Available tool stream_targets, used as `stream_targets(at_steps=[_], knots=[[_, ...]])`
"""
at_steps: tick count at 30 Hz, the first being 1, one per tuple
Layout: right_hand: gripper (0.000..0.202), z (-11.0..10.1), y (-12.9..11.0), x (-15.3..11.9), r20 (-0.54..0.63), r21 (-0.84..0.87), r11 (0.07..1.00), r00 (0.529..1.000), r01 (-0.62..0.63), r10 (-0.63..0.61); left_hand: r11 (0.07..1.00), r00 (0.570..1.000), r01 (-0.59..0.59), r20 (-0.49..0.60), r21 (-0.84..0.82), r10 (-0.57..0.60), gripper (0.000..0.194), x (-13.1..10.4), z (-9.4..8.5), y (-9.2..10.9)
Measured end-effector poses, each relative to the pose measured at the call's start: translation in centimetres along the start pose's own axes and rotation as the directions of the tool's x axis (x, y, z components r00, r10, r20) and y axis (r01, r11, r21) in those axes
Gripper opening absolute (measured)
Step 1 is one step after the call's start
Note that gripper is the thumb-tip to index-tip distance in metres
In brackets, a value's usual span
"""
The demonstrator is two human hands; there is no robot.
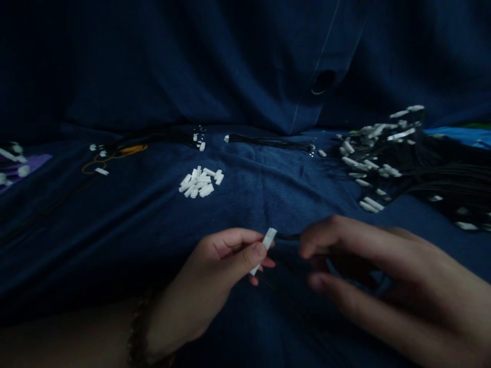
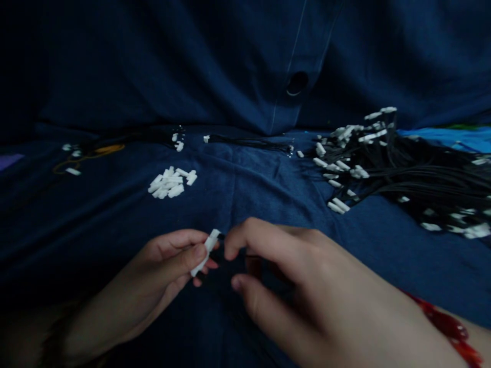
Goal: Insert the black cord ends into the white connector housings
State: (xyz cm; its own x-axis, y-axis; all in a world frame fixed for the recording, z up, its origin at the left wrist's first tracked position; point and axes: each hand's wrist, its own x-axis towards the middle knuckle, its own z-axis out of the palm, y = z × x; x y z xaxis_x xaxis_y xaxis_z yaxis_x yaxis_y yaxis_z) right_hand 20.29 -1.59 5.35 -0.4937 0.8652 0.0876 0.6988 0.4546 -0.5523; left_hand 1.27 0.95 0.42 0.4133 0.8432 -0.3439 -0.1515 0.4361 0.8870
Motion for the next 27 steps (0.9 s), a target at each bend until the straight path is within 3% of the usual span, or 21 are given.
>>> stream_targets(at_steps=[3,5,8,11,14,19,27], knots=[[0.022,-0.3,-0.1,-0.8,0.104,-0.040,0.999,0.995,-0.005,0.009,1.000,1.000,-0.003,-0.019,0.003,0.003,0.010,-0.1,0.0,0.0],[0.018,0.2,0.2,-1.4,0.150,-0.101,0.993,0.988,0.058,-0.043,1.000,1.000,-0.006,-0.031,0.009,0.006,0.009,-0.1,0.0,0.1],[0.018,1.2,0.8,-1.7,0.062,-0.313,0.931,0.982,0.188,-0.177,1.000,0.999,-0.010,-0.046,-0.001,0.010,0.011,-0.1,0.1,0.1],[0.018,1.8,0.8,-1.4,0.000,-0.454,0.864,0.970,0.216,-0.243,1.000,0.999,-0.010,-0.046,-0.016,0.009,0.012,-0.1,0.2,0.1],[0.018,2.2,0.2,-1.0,-0.063,-0.400,0.900,0.975,0.170,-0.212,1.000,0.999,-0.014,-0.033,-0.004,0.014,0.011,0.0,0.1,0.1],[0.025,3.0,-0.6,-0.7,-0.039,-0.075,0.996,0.997,0.058,-0.061,0.999,1.000,-0.015,-0.015,0.039,0.016,0.011,0.0,0.1,0.0],[0.023,3.7,-0.8,-0.8,-0.122,-0.169,0.985,0.990,0.043,-0.065,0.997,1.000,-0.010,-0.010,0.076,0.011,0.010,-0.1,0.0,-0.1]])
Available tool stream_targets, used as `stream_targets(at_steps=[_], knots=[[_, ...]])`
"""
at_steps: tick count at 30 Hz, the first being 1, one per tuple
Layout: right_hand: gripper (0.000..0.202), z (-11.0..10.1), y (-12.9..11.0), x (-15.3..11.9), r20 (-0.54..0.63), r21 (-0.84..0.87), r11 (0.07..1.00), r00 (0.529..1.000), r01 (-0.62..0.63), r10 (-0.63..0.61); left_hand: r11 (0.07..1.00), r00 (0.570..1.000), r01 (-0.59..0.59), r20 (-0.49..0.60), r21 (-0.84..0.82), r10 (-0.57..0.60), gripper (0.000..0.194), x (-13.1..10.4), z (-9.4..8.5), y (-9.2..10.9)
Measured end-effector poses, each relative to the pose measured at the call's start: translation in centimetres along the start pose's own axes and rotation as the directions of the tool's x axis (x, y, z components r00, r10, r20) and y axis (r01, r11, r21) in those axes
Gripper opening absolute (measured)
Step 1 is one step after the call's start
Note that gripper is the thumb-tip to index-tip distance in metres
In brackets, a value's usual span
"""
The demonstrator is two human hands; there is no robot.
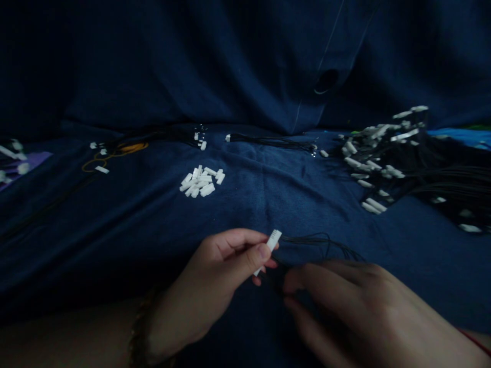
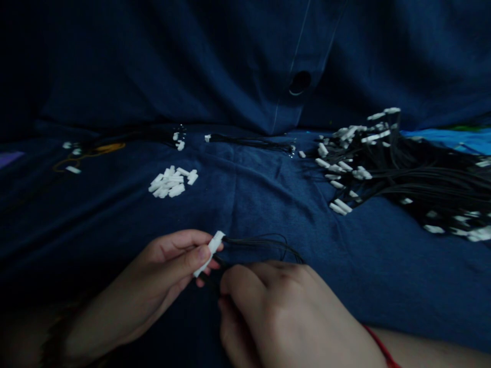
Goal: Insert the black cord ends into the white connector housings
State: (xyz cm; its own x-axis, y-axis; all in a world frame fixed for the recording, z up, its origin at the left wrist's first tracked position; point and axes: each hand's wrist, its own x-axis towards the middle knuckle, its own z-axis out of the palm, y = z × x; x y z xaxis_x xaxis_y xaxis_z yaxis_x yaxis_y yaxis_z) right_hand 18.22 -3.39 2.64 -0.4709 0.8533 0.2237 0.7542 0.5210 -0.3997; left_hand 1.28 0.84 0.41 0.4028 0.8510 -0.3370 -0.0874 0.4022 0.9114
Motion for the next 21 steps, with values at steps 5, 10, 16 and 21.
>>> stream_targets(at_steps=[5,10,16,21], knots=[[0.019,-0.1,0.0,0.3,0.119,0.044,0.996,0.990,-0.078,0.073,1.000,1.000,-0.015,-0.005,0.014,0.016,0.011,0.1,0.0,-0.2],[0.017,-0.4,0.0,0.8,0.206,0.029,0.984,0.964,-0.176,0.166,1.000,1.000,-0.021,0.004,0.016,0.021,0.011,0.1,-0.1,-0.4],[0.016,-0.9,0.4,0.6,0.257,0.158,0.961,0.949,-0.228,0.183,0.999,0.999,-0.031,-0.022,0.041,0.032,0.013,0.0,-0.1,-0.5],[0.015,-2.1,1.6,1.6,0.704,0.674,0.240,0.706,-0.699,0.078,0.999,0.998,-0.039,-0.043,0.011,0.039,0.015,0.0,0.0,-0.4]])
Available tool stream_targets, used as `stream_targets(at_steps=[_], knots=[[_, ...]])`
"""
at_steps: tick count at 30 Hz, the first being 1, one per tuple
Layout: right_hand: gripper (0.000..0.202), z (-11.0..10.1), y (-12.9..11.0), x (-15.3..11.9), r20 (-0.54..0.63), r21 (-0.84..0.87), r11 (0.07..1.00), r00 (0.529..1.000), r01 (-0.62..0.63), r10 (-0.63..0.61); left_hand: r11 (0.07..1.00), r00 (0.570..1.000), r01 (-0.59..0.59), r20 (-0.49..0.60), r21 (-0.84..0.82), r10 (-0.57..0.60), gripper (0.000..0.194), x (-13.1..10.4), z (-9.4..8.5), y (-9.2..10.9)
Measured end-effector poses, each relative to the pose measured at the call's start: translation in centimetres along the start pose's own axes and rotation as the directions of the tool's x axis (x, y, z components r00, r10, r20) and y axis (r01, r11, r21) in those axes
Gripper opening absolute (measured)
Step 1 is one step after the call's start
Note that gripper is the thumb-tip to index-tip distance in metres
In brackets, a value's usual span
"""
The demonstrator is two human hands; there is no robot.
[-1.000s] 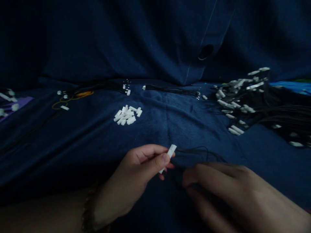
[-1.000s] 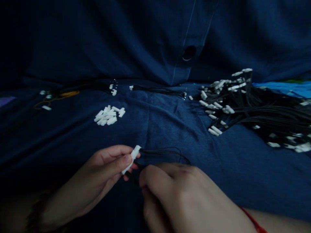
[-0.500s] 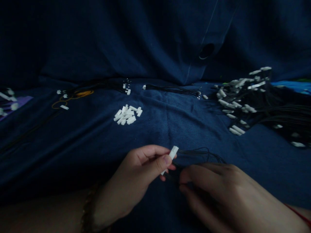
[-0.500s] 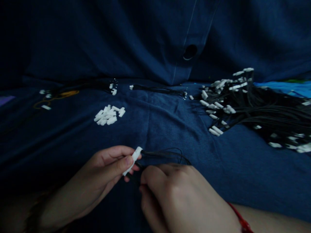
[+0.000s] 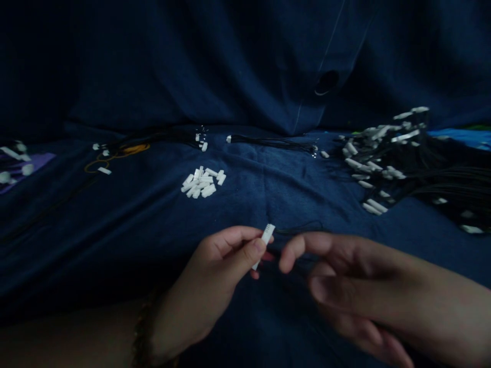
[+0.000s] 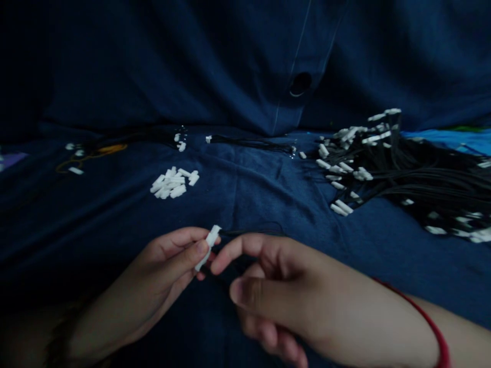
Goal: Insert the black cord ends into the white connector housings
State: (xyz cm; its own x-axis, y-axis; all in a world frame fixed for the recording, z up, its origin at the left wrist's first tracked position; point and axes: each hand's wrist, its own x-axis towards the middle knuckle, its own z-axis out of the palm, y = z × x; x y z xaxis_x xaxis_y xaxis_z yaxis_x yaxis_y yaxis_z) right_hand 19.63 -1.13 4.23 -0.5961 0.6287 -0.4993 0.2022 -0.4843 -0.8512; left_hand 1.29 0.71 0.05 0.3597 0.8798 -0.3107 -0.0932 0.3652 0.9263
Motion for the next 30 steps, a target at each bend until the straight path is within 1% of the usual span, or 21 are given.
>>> stream_targets(at_steps=[1,2,3,5,6,7,9,10,11,12,13,14,16,18,20,21,22,23,25,27,30], knots=[[0.013,-0.4,-0.3,0.1,0.095,0.187,0.982,0.995,0.002,-0.020,1.000,1.000,-0.004,0.000,0.008,0.004,0.015,0.0,0.0,0.0],[0.011,-0.8,-0.4,0.2,0.131,0.327,0.944,0.987,0.040,-0.088,1.000,1.000,-0.007,-0.005,0.015,0.007,0.015,0.0,0.0,0.0],[0.010,-1.2,-0.6,0.3,0.101,0.417,0.901,0.979,0.120,-0.177,1.000,1.000,-0.007,-0.013,0.016,0.008,0.015,0.0,-0.1,0.0],[0.008,-1.8,-0.7,0.6,-0.099,0.459,0.820,0.937,0.343,-0.336,1.000,0.999,-0.005,-0.032,0.009,0.005,0.015,0.0,-0.1,-0.1],[0.009,-2.1,-0.7,0.7,-0.223,0.427,0.781,0.890,0.456,-0.397,1.000,0.999,-0.002,-0.038,0.005,0.002,0.015,0.1,-0.1,-0.1],[0.013,-2.3,-0.8,0.7,-0.342,0.371,0.748,0.829,0.551,-0.442,1.000,0.999,0.004,-0.039,0.003,-0.004,0.015,0.1,-0.1,-0.1],[0.022,-2.9,-1.2,0.7,-0.544,0.234,0.667,0.664,0.707,-0.513,1.000,0.999,0.011,-0.037,-0.003,-0.011,0.014,0.2,0.0,0.0],[0.022,-3.2,-1.5,0.5,-0.620,0.179,0.625,0.581,0.760,-0.528,1.000,0.999,0.013,-0.040,-0.008,-0.013,0.014,0.2,0.0,0.0],[0.020,-3.5,-1.8,0.4,-0.675,0.142,0.592,0.514,0.794,-0.528,1.000,0.999,0.014,-0.045,-0.016,-0.014,0.014,0.2,0.0,0.0],[0.018,-3.8,-2.2,0.2,-0.710,0.130,0.573,0.479,0.809,-0.515,1.000,0.999,0.013,-0.048,-0.021,-0.014,0.014,0.3,0.0,0.0],[0.017,-4.0,-2.5,0.0,-0.730,0.146,0.568,0.476,0.810,-0.491,1.000,0.999,0.011,-0.052,-0.024,-0.012,0.014,0.3,0.1,0.0],[0.019,-4.1,-2.7,-0.2,-0.734,0.176,0.574,0.495,0.800,-0.465,1.000,0.999,0.012,-0.052,-0.026,-0.013,0.013,0.3,0.1,0.0],[0.027,-3.9,-2.9,-0.5,-0.697,0.233,0.628,0.578,0.742,-0.425,1.000,0.999,0.013,-0.047,-0.024,-0.014,0.013,0.2,0.2,0.1],[0.024,-3.1,-2.6,-0.4,-0.608,0.233,0.718,0.675,0.655,-0.418,0.999,0.999,0.019,-0.043,-0.025,-0.021,0.013,0.1,0.2,0.2],[0.014,-1.7,-1.8,0.0,-0.497,0.144,0.843,0.774,0.519,-0.392,0.999,0.999,0.032,-0.037,-0.035,-0.034,0.015,0.1,0.2,0.3],[0.015,-1.0,-1.3,0.2,-0.456,0.061,0.896,0.811,0.440,-0.368,0.998,0.999,0.042,-0.033,-0.046,-0.044,0.016,0.0,0.2,0.3],[0.019,-0.4,-0.9,0.4,-0.430,-0.042,0.931,0.834,0.363,-0.345,0.997,0.998,0.052,-0.024,-0.062,-0.053,0.016,0.0,0.2,0.4],[0.022,0.2,-0.4,0.6,-0.412,-0.162,0.940,0.845,0.299,-0.340,0.995,0.998,0.058,-0.015,-0.081,-0.059,0.015,0.1,0.2,0.4],[0.023,0.9,0.3,0.8,-0.379,-0.412,0.885,0.843,0.217,-0.382,0.990,0.998,0.070,0.008,-0.120,-0.069,0.013,0.1,0.2,0.3],[0.019,1.1,0.7,0.8,-0.333,-0.615,0.764,0.814,0.195,-0.475,0.986,0.997,0.073,0.033,-0.150,-0.069,0.013,0.2,0.2,0.3],[0.016,0.9,1.0,0.7,-0.267,-0.771,0.605,0.762,0.199,-0.590,0.978,0.995,0.092,0.042,-0.186,-0.086,0.015,0.2,0.2,0.3]])
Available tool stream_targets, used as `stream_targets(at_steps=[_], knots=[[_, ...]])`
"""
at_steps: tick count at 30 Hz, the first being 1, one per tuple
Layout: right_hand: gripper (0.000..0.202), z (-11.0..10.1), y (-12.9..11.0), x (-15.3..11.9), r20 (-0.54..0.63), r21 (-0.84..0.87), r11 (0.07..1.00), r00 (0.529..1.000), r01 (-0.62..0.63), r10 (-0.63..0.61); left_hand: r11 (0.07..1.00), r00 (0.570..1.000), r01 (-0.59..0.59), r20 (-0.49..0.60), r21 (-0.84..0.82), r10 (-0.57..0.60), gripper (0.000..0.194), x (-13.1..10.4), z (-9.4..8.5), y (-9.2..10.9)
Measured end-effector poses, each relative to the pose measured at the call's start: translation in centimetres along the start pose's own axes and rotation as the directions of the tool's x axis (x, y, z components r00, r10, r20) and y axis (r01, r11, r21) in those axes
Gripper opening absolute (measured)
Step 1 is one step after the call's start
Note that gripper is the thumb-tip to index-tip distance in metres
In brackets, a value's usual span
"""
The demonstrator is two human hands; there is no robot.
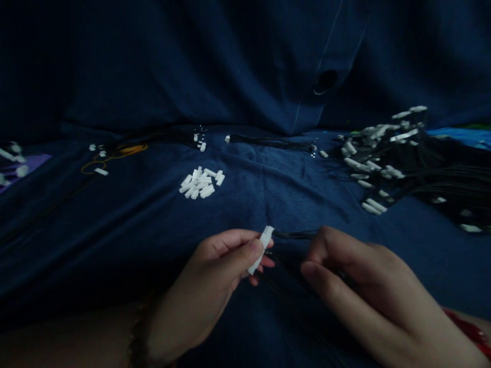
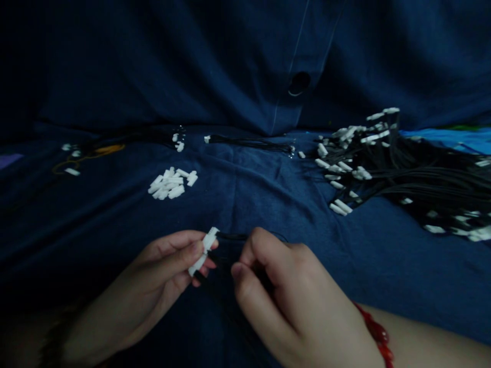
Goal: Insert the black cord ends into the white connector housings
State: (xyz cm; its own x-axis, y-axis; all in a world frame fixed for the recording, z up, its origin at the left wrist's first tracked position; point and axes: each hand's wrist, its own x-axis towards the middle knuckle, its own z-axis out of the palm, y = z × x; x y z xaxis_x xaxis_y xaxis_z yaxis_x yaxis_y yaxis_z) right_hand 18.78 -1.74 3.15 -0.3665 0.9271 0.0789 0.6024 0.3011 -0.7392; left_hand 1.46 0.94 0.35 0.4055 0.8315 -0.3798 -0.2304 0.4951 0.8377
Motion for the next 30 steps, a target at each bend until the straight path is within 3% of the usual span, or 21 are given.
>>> stream_targets(at_steps=[5,15,25,30], knots=[[0.016,0.06,0.00,0.25,-0.012,-0.068,0.996,0.998,0.064,-0.065,0.999,1.000,0.014,-0.004,-0.040,-0.014,0.013,-0.24,-0.12,0.06],[0.016,0.03,0.12,-0.19,0.008,-0.081,0.996,1.000,0.025,-0.024,0.999,1.000,0.005,0.005,-0.043,-0.005,0.012,-0.34,-0.16,-0.12],[0.017,0.22,-0.03,0.18,0.001,-0.108,0.992,0.998,0.059,-0.060,1.000,1.000,-0.011,-0.001,-0.020,0.011,0.012,-0.15,0.02,0.08],[0.016,0.26,-0.17,0.15,0.003,-0.115,0.992,0.999,0.054,-0.054,0.999,0.999,-0.017,-0.044,0.033,0.018,0.011,-0.14,0.08,0.05]])
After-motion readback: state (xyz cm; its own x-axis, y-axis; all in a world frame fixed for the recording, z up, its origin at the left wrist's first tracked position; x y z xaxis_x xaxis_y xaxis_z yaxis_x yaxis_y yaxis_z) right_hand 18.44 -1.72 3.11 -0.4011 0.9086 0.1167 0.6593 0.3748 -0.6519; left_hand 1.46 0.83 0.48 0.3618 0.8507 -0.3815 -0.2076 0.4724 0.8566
